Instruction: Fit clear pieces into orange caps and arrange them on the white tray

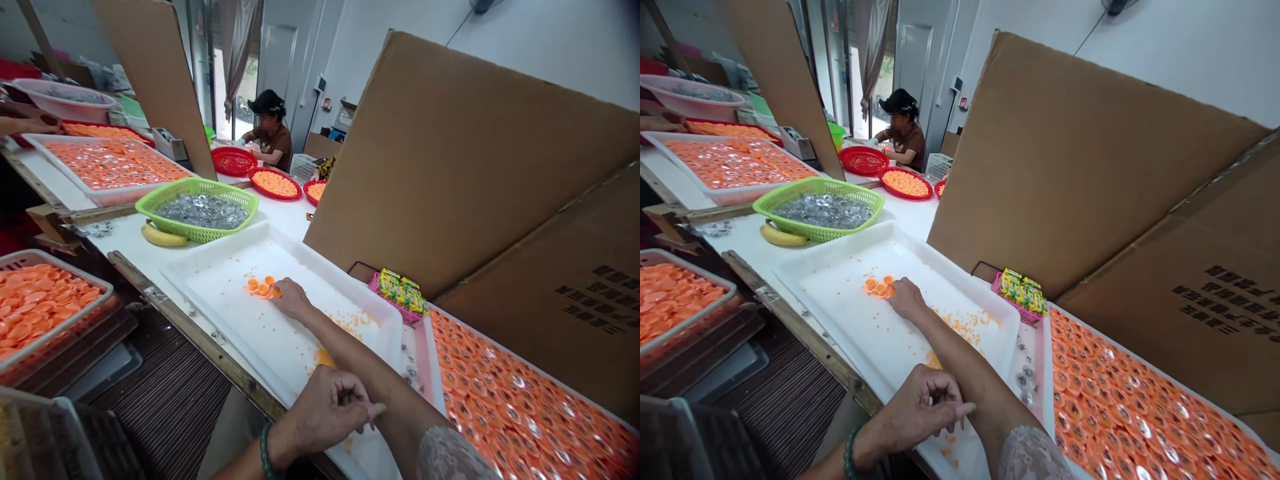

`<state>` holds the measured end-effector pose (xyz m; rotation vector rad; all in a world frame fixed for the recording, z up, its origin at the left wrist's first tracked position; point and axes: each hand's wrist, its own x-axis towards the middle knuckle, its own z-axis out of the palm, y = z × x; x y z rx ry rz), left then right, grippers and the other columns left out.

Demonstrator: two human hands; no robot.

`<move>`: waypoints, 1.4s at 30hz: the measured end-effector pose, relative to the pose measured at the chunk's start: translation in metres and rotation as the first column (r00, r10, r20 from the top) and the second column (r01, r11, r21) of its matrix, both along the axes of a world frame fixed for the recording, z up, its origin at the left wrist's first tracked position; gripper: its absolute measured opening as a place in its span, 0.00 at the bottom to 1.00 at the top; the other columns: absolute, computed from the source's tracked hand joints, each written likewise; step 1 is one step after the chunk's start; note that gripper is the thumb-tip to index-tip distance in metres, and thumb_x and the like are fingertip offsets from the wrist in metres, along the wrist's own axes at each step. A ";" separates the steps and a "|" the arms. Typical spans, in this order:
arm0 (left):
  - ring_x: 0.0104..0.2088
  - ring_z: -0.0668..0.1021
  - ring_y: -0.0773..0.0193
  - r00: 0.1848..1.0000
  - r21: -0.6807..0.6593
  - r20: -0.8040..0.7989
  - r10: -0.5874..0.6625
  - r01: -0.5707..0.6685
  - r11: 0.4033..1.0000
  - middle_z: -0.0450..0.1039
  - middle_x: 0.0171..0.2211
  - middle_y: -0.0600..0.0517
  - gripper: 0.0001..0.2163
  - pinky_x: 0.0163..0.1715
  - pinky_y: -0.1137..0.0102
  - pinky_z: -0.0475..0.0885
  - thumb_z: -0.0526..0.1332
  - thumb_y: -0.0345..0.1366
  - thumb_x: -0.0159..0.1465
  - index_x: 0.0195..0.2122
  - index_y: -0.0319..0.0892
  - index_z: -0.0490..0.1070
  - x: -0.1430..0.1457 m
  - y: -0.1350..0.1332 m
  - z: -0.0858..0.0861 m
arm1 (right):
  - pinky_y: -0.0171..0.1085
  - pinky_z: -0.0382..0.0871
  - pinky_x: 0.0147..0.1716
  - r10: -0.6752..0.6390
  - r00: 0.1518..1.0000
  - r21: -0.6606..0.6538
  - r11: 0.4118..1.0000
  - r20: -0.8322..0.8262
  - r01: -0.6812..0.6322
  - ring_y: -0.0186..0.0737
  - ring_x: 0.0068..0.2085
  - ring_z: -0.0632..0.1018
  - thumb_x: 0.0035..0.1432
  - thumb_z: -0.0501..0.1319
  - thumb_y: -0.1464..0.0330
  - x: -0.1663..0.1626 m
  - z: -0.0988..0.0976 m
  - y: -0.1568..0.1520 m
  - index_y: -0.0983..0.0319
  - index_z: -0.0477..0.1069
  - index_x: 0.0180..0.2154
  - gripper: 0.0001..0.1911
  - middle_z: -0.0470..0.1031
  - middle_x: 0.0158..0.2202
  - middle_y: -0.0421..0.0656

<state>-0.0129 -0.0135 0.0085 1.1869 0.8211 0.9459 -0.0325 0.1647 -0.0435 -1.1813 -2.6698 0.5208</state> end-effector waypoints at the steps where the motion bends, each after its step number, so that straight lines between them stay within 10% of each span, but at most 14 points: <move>1: 0.14 0.63 0.73 1.000 0.001 -0.002 0.004 -0.004 1.000 0.65 0.15 0.55 0.16 0.15 0.75 0.55 0.63 0.47 0.53 0.20 0.39 0.69 0.000 0.000 0.000 | 0.39 0.64 0.40 -0.002 1.000 -0.004 1.000 0.004 0.002 0.42 0.40 0.71 0.52 0.59 0.67 0.003 0.000 -0.001 0.63 0.70 0.41 0.13 0.70 0.40 0.46; 8: 0.20 0.64 0.70 0.962 0.055 -0.056 0.267 -0.264 0.963 0.61 0.18 0.57 0.10 0.21 0.74 0.58 0.58 0.40 0.59 0.24 0.41 0.67 0.003 0.003 -0.005 | 0.36 0.65 0.40 0.018 0.996 0.014 1.000 -0.089 -0.017 0.36 0.37 0.72 0.48 0.59 0.72 0.074 0.035 -0.030 0.62 0.68 0.43 0.16 0.70 0.42 0.43; 14: 0.27 0.69 0.67 0.741 -0.008 -0.039 0.670 -0.671 0.742 0.66 0.25 0.56 0.12 0.28 0.74 0.63 0.56 0.45 0.61 0.43 0.45 0.66 0.000 0.011 -0.009 | 0.36 0.68 0.41 -0.005 0.923 0.011 1.000 -0.384 0.010 0.35 0.39 0.73 0.48 0.58 0.76 0.155 0.076 -0.092 0.60 0.65 0.47 0.22 0.71 0.43 0.43; 18: 0.23 0.69 0.67 0.941 -0.173 0.093 0.327 -0.308 0.936 0.68 0.22 0.53 0.16 0.23 0.74 0.61 0.55 0.48 0.61 0.38 0.40 0.71 0.000 0.016 -0.005 | 0.38 0.68 0.45 0.050 0.901 -0.042 0.996 -0.430 -0.076 0.36 0.43 0.73 0.48 0.56 0.78 0.182 0.087 -0.127 0.59 0.63 0.50 0.26 0.71 0.45 0.42; 21: 0.22 0.70 0.69 0.978 -0.246 0.179 0.109 -0.063 0.967 0.69 0.21 0.52 0.16 0.23 0.74 0.63 0.58 0.47 0.60 0.32 0.37 0.73 0.000 0.017 -0.005 | 0.39 0.68 0.46 0.058 0.888 -0.052 0.995 -0.456 -0.091 0.36 0.44 0.73 0.49 0.55 0.79 0.193 0.084 -0.141 0.59 0.62 0.52 0.27 0.72 0.47 0.42; 29: 0.25 0.73 0.70 0.962 -0.250 0.135 0.236 -0.197 0.948 0.74 0.32 0.50 0.15 0.30 0.74 0.69 0.65 0.41 0.56 0.41 0.40 0.75 0.000 0.018 -0.006 | 0.47 0.64 0.53 0.119 0.910 0.285 0.959 -0.396 -0.001 0.43 0.57 0.64 0.57 0.49 0.80 0.201 0.048 -0.165 0.64 0.54 0.59 0.28 0.63 0.56 0.53; 42: 0.32 0.75 0.66 0.959 -0.193 0.076 0.273 -0.254 0.948 0.75 0.36 0.49 0.15 0.35 0.72 0.72 0.65 0.40 0.55 0.41 0.39 0.74 0.002 0.016 -0.008 | 0.46 0.67 0.51 0.014 0.887 0.325 0.933 -0.462 0.155 0.44 0.54 0.66 0.56 0.49 0.79 0.191 0.043 -0.182 0.64 0.59 0.56 0.25 0.66 0.53 0.53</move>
